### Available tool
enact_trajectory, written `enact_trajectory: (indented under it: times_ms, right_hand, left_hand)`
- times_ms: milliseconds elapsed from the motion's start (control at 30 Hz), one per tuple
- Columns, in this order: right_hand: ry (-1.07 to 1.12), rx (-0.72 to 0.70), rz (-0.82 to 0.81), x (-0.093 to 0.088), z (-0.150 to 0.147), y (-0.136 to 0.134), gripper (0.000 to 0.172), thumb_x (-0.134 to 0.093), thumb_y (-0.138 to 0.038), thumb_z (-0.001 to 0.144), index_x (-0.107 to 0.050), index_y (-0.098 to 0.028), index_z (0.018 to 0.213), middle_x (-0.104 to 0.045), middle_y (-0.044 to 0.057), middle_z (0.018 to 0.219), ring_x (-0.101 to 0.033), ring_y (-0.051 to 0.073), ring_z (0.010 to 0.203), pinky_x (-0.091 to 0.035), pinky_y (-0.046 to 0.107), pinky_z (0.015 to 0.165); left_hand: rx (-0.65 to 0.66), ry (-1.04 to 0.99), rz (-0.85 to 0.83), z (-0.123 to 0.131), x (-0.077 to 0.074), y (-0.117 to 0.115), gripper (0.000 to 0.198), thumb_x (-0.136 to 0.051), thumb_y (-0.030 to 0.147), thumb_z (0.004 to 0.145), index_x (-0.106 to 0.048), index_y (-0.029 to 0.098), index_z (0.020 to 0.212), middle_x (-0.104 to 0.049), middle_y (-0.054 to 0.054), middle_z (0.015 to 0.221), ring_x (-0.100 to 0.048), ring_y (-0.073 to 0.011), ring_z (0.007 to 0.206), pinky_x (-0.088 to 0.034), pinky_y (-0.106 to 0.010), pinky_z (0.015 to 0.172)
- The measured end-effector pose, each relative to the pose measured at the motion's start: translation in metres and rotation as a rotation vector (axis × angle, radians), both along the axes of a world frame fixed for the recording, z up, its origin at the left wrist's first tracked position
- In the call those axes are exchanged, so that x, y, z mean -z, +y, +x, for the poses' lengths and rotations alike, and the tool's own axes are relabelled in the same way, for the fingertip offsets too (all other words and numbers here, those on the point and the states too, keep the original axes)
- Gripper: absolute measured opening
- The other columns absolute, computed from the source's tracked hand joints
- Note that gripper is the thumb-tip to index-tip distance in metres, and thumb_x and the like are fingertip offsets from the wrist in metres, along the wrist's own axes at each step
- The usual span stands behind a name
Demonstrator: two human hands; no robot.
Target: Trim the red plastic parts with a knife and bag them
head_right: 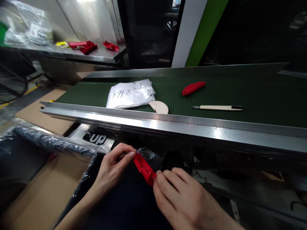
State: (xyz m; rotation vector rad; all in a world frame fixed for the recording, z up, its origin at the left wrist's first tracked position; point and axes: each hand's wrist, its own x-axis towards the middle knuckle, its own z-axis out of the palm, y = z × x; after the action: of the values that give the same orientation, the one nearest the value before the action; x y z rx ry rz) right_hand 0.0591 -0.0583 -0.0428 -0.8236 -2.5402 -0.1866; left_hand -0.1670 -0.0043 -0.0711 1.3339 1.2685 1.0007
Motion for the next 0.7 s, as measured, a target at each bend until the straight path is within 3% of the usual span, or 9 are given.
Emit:
enact_trajectory:
  times_ms: [133,233,367,467,533,600,700]
  right_hand:
    - [0.085,0.073,0.027,0.003,-0.015,0.004,0.023,-0.047,0.001,0.088,-0.064,-0.006,0.102,-0.072,0.014,0.088,-0.070,0.023,0.079,-0.056,0.037,0.069]
    - [0.415,0.264,-0.040,0.013,-0.031,0.002,0.015,-0.060,-0.002,0.084,-0.064,-0.010,0.096,-0.071,0.008,0.080,-0.069,0.017,0.069,-0.057,0.030,0.068]
    - [0.994,0.627,-0.501,0.039,-0.054,-0.008,0.007,-0.061,-0.019,0.091,-0.064,-0.017,0.097,-0.073,0.005,0.084,-0.072,0.016,0.069,-0.059,0.023,0.063]
    - [1.249,0.637,-0.804,0.058,-0.066,-0.015,0.015,-0.057,-0.029,0.095,-0.062,-0.015,0.100,-0.074,0.008,0.088,-0.073,0.020,0.073,-0.061,0.026,0.061]
    - [1.166,0.603,-0.795,0.065,-0.066,-0.017,0.015,-0.056,-0.027,0.095,-0.062,-0.016,0.103,-0.074,0.008,0.090,-0.073,0.020,0.076,-0.062,0.027,0.065]
    - [0.929,0.536,-0.598,0.066,-0.058,-0.015,0.016,-0.059,-0.020,0.092,-0.064,-0.018,0.107,-0.073,0.006,0.095,-0.072,0.019,0.080,-0.061,0.027,0.073]
    - [0.504,0.251,-0.288,0.063,-0.032,-0.005,0.033,-0.059,-0.009,0.087,-0.065,-0.021,0.117,-0.069,0.007,0.110,-0.069,0.021,0.096,-0.058,0.031,0.086]
  left_hand:
    - [-0.090,-0.015,0.039,0.009,0.013,-0.013,0.011,-0.060,0.027,0.091,-0.066,0.018,0.089,-0.062,-0.001,0.087,-0.058,-0.0120,0.079,-0.045,-0.022,0.072]
    - [-0.160,-0.049,0.010,0.017,0.022,-0.028,0.011,-0.057,0.029,0.093,-0.062,0.019,0.097,-0.063,0.000,0.085,-0.060,-0.0118,0.077,-0.047,-0.023,0.071]
    - [-0.219,-0.046,-0.004,0.022,0.037,-0.040,0.011,-0.055,0.028,0.094,-0.060,0.020,0.099,-0.065,-0.002,0.091,-0.062,-0.0139,0.081,-0.049,-0.026,0.075]
    - [-0.232,-0.020,0.015,0.021,0.045,-0.043,0.011,-0.052,0.026,0.095,-0.061,0.019,0.097,-0.064,-0.002,0.091,-0.061,-0.0145,0.083,-0.049,-0.028,0.077]
    - [-0.218,0.001,0.050,0.019,0.044,-0.044,0.012,-0.050,0.023,0.096,-0.061,0.019,0.095,-0.064,-0.003,0.090,-0.061,-0.0142,0.082,-0.048,-0.027,0.077]
    - [-0.188,0.028,0.106,0.015,0.038,-0.046,0.012,-0.050,0.019,0.095,-0.062,0.018,0.093,-0.063,-0.003,0.090,-0.060,-0.0137,0.082,-0.047,-0.027,0.077]
    - [-0.166,0.079,0.199,0.005,0.026,-0.048,0.012,-0.050,0.015,0.094,-0.061,0.017,0.092,-0.061,-0.004,0.091,-0.057,-0.0139,0.084,-0.047,-0.027,0.079]
